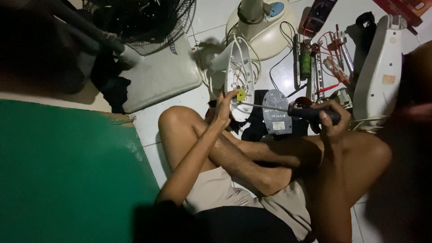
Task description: Disassembling a handheld massager using a screwdriver to remove the casing and inspect internal electronics.
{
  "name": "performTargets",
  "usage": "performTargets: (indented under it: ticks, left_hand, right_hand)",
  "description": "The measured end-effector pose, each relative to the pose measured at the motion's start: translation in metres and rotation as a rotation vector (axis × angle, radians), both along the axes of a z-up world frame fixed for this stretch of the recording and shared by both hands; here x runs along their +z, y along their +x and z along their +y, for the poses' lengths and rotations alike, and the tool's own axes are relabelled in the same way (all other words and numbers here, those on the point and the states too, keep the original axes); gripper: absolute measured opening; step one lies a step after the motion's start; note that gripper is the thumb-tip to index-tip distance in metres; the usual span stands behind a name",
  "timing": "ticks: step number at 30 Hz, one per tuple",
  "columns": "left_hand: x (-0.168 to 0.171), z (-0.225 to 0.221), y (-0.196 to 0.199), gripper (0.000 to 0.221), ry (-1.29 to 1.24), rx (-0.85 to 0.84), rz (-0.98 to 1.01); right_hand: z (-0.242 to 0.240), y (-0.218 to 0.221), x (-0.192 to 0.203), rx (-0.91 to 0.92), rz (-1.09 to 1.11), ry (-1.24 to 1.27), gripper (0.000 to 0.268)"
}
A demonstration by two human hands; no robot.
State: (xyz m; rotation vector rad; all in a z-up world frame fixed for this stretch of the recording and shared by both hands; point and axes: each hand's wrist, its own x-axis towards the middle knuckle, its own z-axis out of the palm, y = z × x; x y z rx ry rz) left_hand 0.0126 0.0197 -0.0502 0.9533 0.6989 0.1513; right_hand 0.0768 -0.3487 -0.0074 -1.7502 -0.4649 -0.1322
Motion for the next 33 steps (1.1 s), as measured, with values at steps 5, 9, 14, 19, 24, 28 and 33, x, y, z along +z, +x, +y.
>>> performTargets:
  ticks: [5, 9, 14, 19, 24, 28, 33]
  left_hand:
    - [0.006, -0.002, -0.002, 0.069, 0.080, -0.029, 0.000]
    - [0.005, -0.002, -0.006, 0.078, 0.196, -0.093, 0.001]
    - [0.032, 0.010, -0.009, 0.078, 0.275, -0.221, 0.053]
    - [0.029, 0.014, -0.011, 0.059, 0.294, -0.222, 0.045]
    - [0.035, 0.019, -0.013, 0.061, 0.461, -0.268, 0.169]
    - [0.017, 0.014, -0.013, 0.064, 0.418, -0.295, 0.143]
    - [0.026, 0.014, -0.005, 0.072, 0.395, -0.244, 0.123]
  right_hand:
    - [-0.011, -0.009, 0.025, 0.218, 0.004, -0.142, 0.032]
    - [-0.001, -0.008, 0.061, 0.405, 0.159, -0.250, 0.045]
    - [0.021, 0.022, 0.134, 0.489, 0.448, -0.806, 0.058]
    - [0.038, 0.022, 0.134, 0.359, 0.673, -0.919, 0.040]
    - [0.017, 0.006, 0.101, 0.616, -0.080, -1.190, 0.101]
    - [0.004, 0.013, 0.076, 0.562, -0.955, -1.197, 0.100]
    - [0.047, 0.002, 0.125, 0.403, 0.065, -1.230, 0.109]
